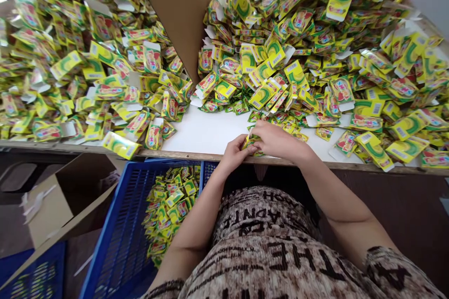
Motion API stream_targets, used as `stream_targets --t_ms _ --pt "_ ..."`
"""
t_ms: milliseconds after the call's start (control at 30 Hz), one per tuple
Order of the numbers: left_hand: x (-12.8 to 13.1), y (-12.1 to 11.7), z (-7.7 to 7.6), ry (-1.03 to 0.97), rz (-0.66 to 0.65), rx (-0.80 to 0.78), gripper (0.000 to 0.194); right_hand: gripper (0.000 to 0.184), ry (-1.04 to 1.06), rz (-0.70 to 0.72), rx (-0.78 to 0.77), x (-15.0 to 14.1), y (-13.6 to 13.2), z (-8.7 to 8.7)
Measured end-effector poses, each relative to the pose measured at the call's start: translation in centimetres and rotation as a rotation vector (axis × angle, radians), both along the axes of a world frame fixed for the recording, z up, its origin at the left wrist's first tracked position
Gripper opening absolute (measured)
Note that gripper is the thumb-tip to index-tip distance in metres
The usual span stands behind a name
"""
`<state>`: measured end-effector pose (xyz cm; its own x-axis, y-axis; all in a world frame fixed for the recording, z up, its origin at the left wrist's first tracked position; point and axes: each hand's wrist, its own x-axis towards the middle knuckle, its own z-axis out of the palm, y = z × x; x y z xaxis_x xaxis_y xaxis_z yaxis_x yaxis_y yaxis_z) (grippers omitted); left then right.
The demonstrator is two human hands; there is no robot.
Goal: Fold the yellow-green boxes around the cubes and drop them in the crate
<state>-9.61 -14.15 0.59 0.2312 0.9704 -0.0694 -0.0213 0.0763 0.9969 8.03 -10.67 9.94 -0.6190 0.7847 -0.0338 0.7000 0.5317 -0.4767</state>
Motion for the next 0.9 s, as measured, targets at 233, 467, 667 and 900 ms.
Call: stream_targets --t_ms 233,467,667,900 --pt "0.2 -0.1 -0.1 -0.183 0.088 -0.065 0.044 0.013 0.230 -0.032 0.170 -0.1 0.7 -0.9" --pt "-0.4 0.1 -1.0 -0.050 0.095 0.013 0.044 0.017 0.139 0.076 0.155 -0.5 -0.6 -3.7" --pt "-0.6 -0.2 -0.5 -0.005 0.028 0.015 0.049 0.017 0.789 -0.367 -0.093 0.5 -2.1 -5.5" --pt "-2.2 -1.1 1.8 -0.288 -0.127 -0.166 0.046 0.024 1.004 -0.441 -0.674 -0.6 -2.9 -6.8"
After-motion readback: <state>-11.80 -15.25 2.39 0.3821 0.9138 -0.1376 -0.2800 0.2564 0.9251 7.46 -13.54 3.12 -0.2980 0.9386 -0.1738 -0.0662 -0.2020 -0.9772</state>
